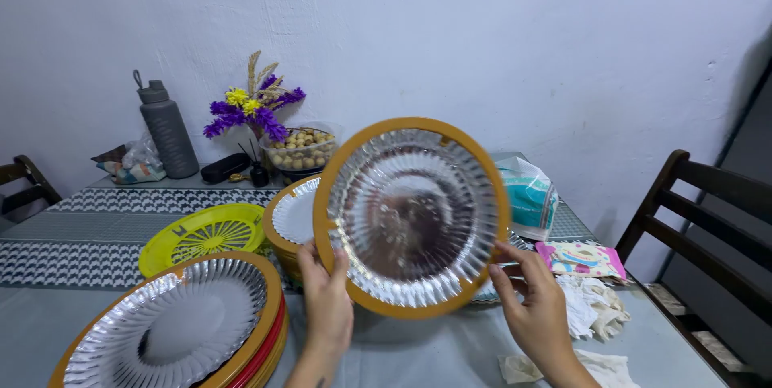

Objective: The person wipes a yellow plastic plate with a white cloth, then places a silver foil liner into the plate. The person repeats this process with multiple plates, wiping each one and inserting a liner before stacking them.

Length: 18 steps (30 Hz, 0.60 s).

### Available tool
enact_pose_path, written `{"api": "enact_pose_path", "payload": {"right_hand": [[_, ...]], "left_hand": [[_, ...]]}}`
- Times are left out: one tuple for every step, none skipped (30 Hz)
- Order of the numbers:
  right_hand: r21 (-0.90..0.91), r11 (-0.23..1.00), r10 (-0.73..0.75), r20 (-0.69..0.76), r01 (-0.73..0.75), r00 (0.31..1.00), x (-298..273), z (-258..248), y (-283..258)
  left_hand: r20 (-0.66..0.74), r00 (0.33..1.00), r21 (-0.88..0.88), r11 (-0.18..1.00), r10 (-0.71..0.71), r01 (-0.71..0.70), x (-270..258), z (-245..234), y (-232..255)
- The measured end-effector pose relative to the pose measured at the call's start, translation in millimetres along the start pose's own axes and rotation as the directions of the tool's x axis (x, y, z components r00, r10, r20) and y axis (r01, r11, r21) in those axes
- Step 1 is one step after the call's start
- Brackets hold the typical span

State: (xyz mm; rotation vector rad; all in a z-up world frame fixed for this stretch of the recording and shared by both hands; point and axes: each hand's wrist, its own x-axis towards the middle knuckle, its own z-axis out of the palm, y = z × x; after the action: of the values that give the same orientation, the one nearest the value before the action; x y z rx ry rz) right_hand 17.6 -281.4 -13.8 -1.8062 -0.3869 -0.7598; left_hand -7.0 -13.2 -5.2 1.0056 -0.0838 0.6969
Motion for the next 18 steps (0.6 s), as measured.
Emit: {"api": "enact_pose_path", "payload": {"right_hand": [[-0.065, 0.997, -0.046, -0.033, 0.044, 0.998, 0.3, -0.9, -2.6], [-0.086, 0.996, -0.042, -0.051, 0.037, 0.998, 1.1, -1.9, -4.0], [-0.107, 0.994, -0.039, -0.070, 0.031, 0.997, 2.4, -2.6, -4.3], [-0.125, 0.992, -0.035, -0.085, 0.024, 0.996, 3.3, -2.8, -3.6], [-0.140, 0.990, -0.035, -0.094, 0.022, 0.995, 4.6, -3.4, -1.7], [-0.152, 0.988, -0.032, -0.103, 0.016, 0.994, 4.4, -2.3, 1.0], [-0.164, 0.986, -0.030, -0.111, 0.011, 0.993, 4.3, -1.8, 4.5], [-0.112, 0.994, -0.004, -0.115, -0.009, 0.993, 4.4, -1.3, 8.6], [-0.059, 0.998, 0.022, -0.118, -0.029, 0.993, 4.6, -1.2, 12.9], [-0.006, 0.999, 0.046, -0.122, -0.048, 0.991, 5.9, -1.4, 17.1], [0.106, 0.988, 0.127, -0.124, -0.114, 0.984, 7.2, -1.7, 21.3], [0.217, 0.960, 0.205, -0.117, -0.176, 0.972, 9.4, -3.2, 25.5], [0.325, 0.916, 0.280, -0.102, -0.234, 0.955, 11.1, -5.1, 29.5], [0.350, 0.890, 0.339, -0.082, -0.291, 0.937, 13.1, -7.7, 33.5], [0.374, 0.860, 0.395, -0.061, -0.346, 0.916, 15.3, -10.4, 37.3], [0.398, 0.825, 0.451, -0.038, -0.400, 0.892, 16.4, -12.0, 40.8], [0.374, 0.845, 0.431, -0.053, -0.382, 0.901, 17.1, -13.2, 44.2], [0.350, 0.862, 0.412, -0.066, -0.366, 0.909, 17.1, -13.7, 47.6]], "left_hand": [[0.004, 0.999, -0.052, 0.997, -0.048, 0.048, -12.0, 5.1, -3.2], [0.010, 0.995, -0.102, 0.990, -0.095, 0.095, -18.9, 9.4, -4.7], [0.034, 0.989, -0.127, 0.981, -0.141, 0.144, -23.8, 12.7, -5.0], [0.056, 0.981, -0.149, 0.970, -0.185, 0.192, -30.0, 13.7, -4.1], [0.079, 0.970, -0.170, 0.956, -0.229, 0.239, -33.7, 15.6, -3.5], [0.102, 0.966, -0.167, 0.953, -0.237, 0.252, -36.1, 16.2, -2.7], [0.125, 0.961, -0.164, 0.951, -0.245, 0.264, -38.6, 16.0, -2.1], [0.147, 0.956, -0.160, 0.948, -0.253, 0.275, -40.7, 15.8, -2.1], [0.163, 0.948, -0.152, 0.942, -0.274, 0.299, -42.7, 15.5, -2.6], [0.181, 0.939, -0.144, 0.936, -0.294, 0.321, -43.7, 14.6, -3.0], [0.198, 0.929, -0.136, 0.930, -0.314, 0.343, -44.6, 13.1, -3.4], [0.232, 0.919, -0.151, 0.921, -0.320, 0.359, -44.2, 11.7, -4.3], [0.266, 0.908, -0.165, 0.912, -0.325, 0.375, -43.0, 9.9, -5.0], [0.299, 0.896, -0.180, 0.903, -0.328, 0.390, -42.0, 8.0, -6.3], [0.306, 0.878, -0.172, 0.886, -0.368, 0.431, -41.2, 5.9, -7.9], [0.313, 0.858, -0.163, 0.867, -0.407, 0.470, -40.0, 3.2, -9.5], [0.319, 0.837, -0.154, 0.847, -0.445, 0.509, -39.2, 0.9, -11.9], [0.352, 0.825, -0.165, 0.838, -0.442, 0.519, -39.1, -1.3, -15.4]]}}
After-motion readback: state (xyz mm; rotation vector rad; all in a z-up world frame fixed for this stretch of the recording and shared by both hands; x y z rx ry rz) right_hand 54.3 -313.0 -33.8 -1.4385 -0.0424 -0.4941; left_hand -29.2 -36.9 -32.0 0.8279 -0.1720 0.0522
